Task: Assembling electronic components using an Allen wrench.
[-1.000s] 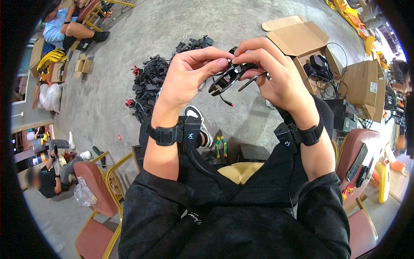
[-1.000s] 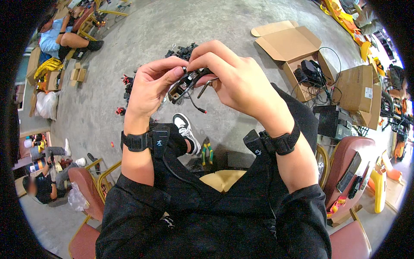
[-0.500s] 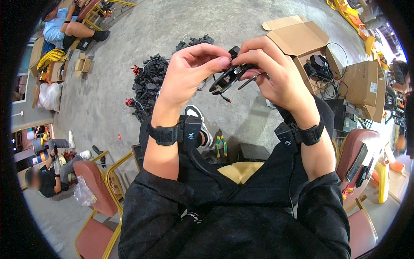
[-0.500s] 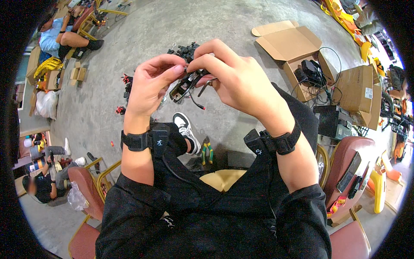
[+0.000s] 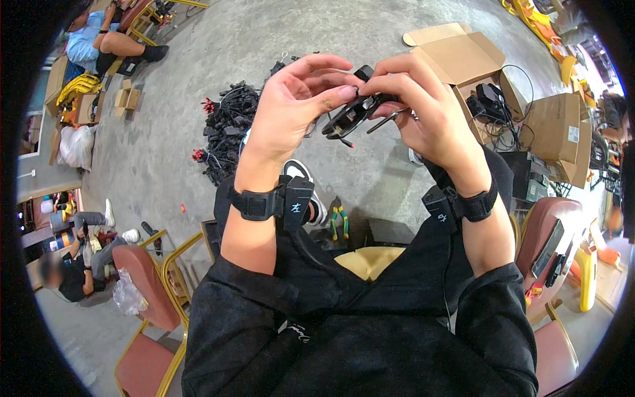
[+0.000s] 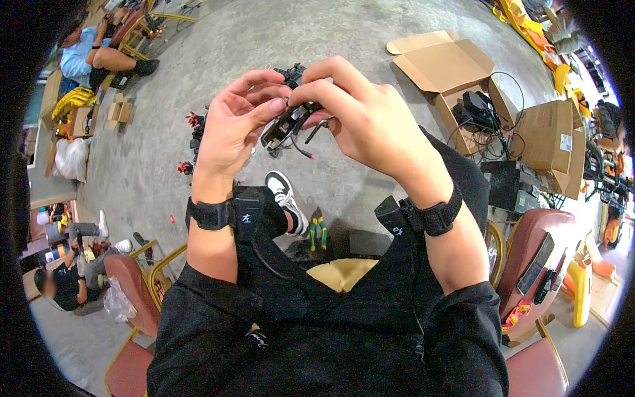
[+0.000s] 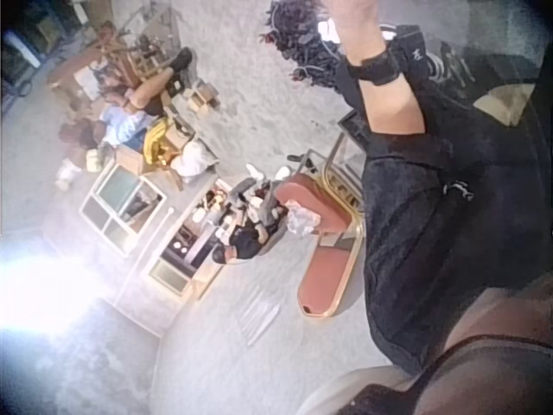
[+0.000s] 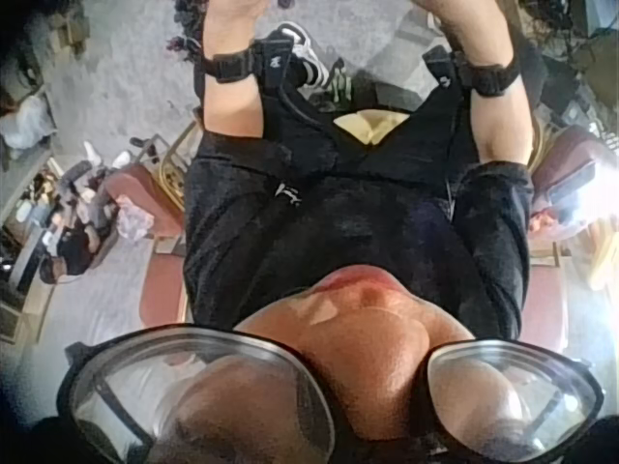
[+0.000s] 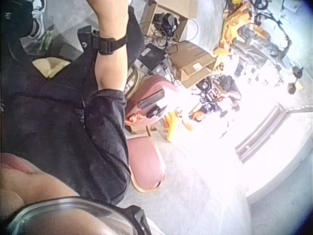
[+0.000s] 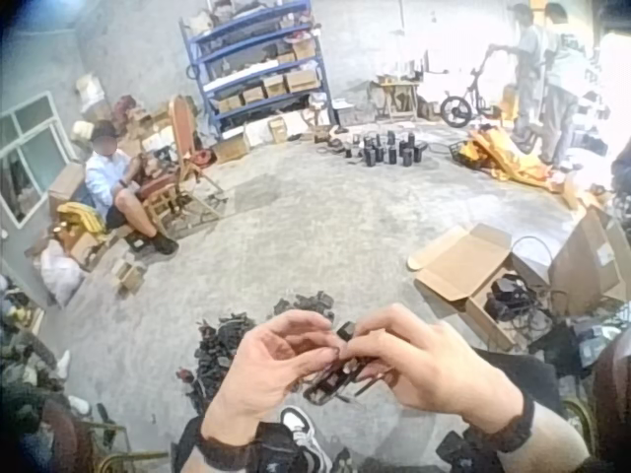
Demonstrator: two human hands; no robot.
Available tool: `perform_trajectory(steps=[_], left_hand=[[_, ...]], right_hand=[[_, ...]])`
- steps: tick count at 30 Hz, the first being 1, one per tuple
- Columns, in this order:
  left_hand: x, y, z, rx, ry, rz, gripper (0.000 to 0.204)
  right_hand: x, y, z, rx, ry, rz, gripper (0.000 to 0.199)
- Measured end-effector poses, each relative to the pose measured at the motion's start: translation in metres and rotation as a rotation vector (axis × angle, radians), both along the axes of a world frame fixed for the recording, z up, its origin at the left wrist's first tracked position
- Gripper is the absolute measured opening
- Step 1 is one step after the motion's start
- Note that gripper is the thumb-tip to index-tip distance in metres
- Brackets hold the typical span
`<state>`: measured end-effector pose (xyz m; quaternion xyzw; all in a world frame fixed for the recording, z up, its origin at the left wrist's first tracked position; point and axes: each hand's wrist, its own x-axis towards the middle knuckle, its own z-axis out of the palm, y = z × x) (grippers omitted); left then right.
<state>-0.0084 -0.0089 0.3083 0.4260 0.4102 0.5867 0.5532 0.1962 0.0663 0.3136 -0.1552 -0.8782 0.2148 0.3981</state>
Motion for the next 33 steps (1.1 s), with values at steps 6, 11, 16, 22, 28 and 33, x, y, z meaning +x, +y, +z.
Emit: perform_trajectory(steps=[6, 11, 16, 22, 28, 33], left_hand=[[-0.003, -0.001, 0.001, 0.003, -0.121, 0.02, 0.034], [-0.004, 0.001, -0.003, 0.049, 0.056, 0.013, 0.032], [-0.003, -0.007, 0.026, 0.282, 0.254, 0.191, 0.037], [0.027, -0.043, 0.073, 0.797, 0.109, -0.303, 0.08], [0.065, -0.059, 0.087, 0.829, 0.104, -0.439, 0.072], [0.035, -0.042, 0.107, 0.801, 0.406, -0.308, 0.065]], right_hand=[[0.0, 0.001, 0.0, 0.017, 0.01, 0.013, 0.04], [-0.002, -0.001, 0.001, 0.008, 0.005, 0.009, 0.04], [0.002, 0.0, 0.002, -0.048, -0.012, 0.018, 0.038], [-0.002, -0.002, -0.005, -0.084, -0.042, 0.046, 0.035], [-0.007, -0.001, -0.011, 0.048, -0.052, 0.02, 0.033], [-0.007, 0.001, -0.013, 0.107, -0.145, 0.029, 0.035]])
